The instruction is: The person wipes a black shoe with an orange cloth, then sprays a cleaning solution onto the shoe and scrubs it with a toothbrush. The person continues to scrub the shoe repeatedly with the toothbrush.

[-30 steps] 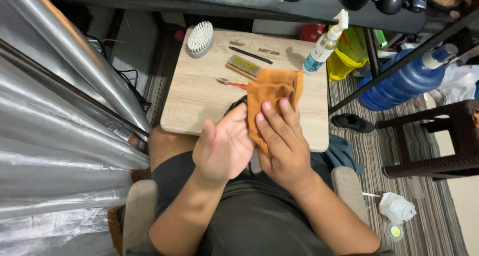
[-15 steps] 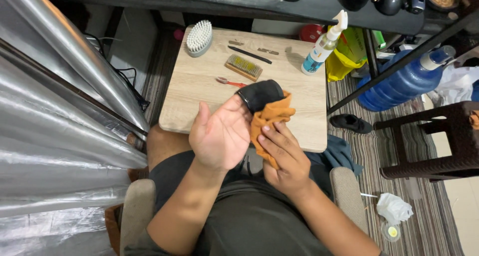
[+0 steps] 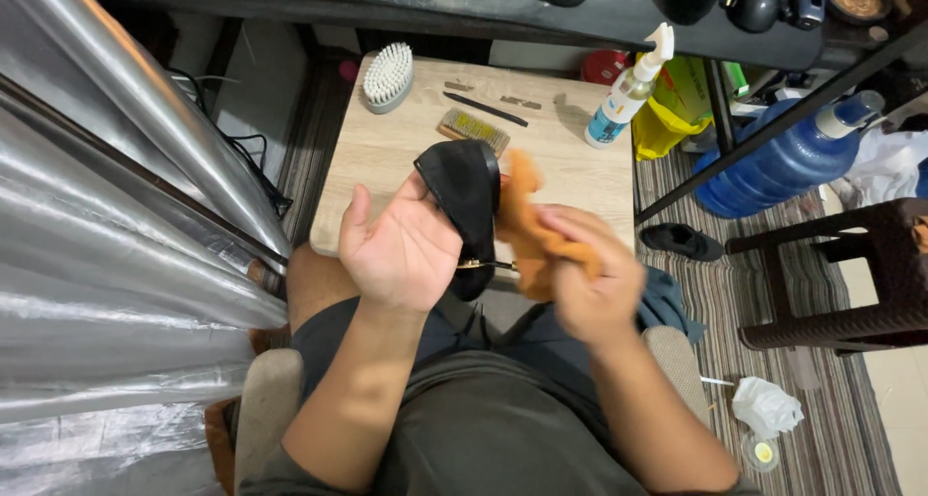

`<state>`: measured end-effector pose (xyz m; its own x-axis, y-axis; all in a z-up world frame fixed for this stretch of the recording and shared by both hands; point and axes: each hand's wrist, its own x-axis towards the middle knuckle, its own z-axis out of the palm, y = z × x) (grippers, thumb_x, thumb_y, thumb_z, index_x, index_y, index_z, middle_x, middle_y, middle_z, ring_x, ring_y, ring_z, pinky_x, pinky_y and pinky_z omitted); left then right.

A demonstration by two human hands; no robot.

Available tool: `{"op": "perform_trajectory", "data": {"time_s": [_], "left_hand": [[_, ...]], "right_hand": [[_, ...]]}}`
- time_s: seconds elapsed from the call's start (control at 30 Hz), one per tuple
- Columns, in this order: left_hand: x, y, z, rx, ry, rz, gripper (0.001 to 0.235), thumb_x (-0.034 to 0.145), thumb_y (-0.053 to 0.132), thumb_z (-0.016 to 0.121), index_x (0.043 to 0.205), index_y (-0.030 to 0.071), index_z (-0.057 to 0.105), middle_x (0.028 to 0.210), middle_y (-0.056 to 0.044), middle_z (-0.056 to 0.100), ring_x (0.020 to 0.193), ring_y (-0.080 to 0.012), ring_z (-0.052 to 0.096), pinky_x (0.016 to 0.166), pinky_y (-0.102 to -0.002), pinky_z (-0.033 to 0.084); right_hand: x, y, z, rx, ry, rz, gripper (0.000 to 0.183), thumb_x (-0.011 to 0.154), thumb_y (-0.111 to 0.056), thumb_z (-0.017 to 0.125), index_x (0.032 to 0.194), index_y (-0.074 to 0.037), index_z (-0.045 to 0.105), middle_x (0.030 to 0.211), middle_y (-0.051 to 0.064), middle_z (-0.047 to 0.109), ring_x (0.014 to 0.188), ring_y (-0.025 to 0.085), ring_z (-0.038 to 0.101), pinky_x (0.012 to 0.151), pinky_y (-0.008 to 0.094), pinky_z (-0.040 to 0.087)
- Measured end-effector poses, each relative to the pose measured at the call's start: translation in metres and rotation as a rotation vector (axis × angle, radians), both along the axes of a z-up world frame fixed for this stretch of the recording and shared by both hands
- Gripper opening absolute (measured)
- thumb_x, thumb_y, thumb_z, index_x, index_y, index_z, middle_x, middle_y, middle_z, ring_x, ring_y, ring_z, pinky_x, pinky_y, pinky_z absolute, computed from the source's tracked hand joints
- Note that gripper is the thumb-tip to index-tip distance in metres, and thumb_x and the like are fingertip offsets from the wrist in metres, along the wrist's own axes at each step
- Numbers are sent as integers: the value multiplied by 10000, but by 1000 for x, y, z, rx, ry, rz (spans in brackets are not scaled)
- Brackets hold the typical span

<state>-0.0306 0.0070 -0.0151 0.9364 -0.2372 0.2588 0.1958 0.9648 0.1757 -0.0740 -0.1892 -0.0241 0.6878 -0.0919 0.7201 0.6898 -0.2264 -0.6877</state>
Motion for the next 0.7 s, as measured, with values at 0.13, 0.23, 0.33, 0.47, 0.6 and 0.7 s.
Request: {"op": "perform_trajectory", "data": {"time_s": [0.13, 0.23, 0.33, 0.47, 0.6, 0.7], "left_hand": [[9, 11, -19, -4, 46, 33, 725, 907, 570, 495, 1356, 1, 480, 1420, -196, 531, 1343, -361, 523, 1201, -522, 374], [7, 23, -11, -25, 86, 51, 732, 881, 580, 506, 1334, 4, 501, 1396, -201, 554, 1321, -352, 544, 1194, -513, 386], [-2, 29, 6, 38, 92, 91, 647, 904, 563, 519, 1264, 26, 545, 1340, -175, 597, 1294, -325, 567, 1186, -491, 403], [-9, 26, 26, 258, 39, 230, 625, 978, 588, 384, 1002, 8, 617, 892, -157, 692, 845, -249, 712, 826, -339, 584], [9, 43, -22, 439, -80, 206, 790, 928, 723, 317, 725, 5, 576, 485, -89, 458, 367, -161, 466, 366, -211, 388], [21, 46, -44, 607, -185, 159, 819, 923, 755, 317, 632, 17, 523, 411, -41, 366, 308, -115, 371, 305, -200, 288]], "right_hand": [[14, 31, -41, -106, -48, 128, 361, 807, 73, 599, 1124, 35, 769, 1121, 249, 727, 1054, 430, 713, 922, 498, 567], [13, 37, -77, -159, 40, 206, 349, 803, 40, 610, 1117, 20, 763, 1042, 206, 742, 967, 414, 735, 847, 486, 588], [5, 36, -73, -377, 181, 350, 337, 761, 66, 578, 1046, 25, 755, 956, 252, 742, 892, 488, 724, 783, 553, 591], [17, -3, -80, -182, 397, 123, 227, 806, 54, 533, 868, -2, 744, 915, 215, 752, 865, 383, 717, 829, 468, 562], [33, -60, -86, -31, 520, -207, 267, 836, 47, 618, 1043, -43, 760, 1048, 116, 746, 935, 180, 678, 863, 340, 542], [14, -38, -48, 195, 485, -195, 261, 937, -20, 558, 1173, 55, 641, 1115, 131, 631, 1022, 194, 565, 955, 335, 497]]}}
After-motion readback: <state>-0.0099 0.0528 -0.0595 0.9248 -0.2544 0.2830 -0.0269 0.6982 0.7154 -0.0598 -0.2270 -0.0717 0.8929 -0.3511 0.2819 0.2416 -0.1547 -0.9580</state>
